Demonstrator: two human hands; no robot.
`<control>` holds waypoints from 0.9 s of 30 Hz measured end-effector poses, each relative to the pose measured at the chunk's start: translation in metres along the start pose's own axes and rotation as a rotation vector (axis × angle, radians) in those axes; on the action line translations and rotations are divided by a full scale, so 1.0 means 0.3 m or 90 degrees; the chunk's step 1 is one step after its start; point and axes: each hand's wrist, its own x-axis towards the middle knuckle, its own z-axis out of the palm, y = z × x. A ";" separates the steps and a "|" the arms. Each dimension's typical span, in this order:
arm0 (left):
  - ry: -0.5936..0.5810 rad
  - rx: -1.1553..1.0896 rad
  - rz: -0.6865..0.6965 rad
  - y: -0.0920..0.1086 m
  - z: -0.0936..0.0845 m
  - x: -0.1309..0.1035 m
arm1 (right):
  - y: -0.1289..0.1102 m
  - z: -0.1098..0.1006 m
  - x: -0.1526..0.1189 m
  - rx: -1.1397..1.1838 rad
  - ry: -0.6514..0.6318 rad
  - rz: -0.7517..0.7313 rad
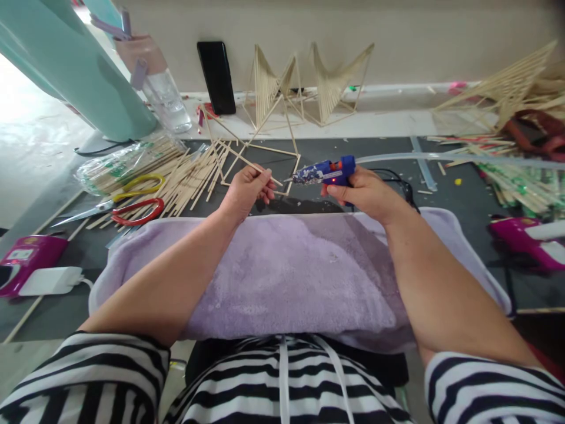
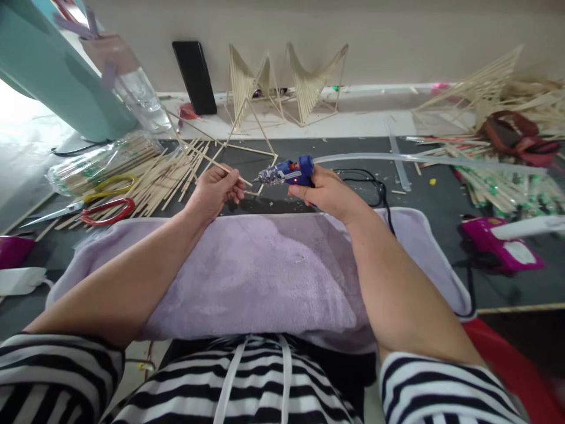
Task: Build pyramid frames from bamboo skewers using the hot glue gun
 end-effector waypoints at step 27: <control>-0.022 -0.009 -0.021 -0.006 -0.004 -0.004 | -0.031 0.018 0.009 -0.011 0.017 0.065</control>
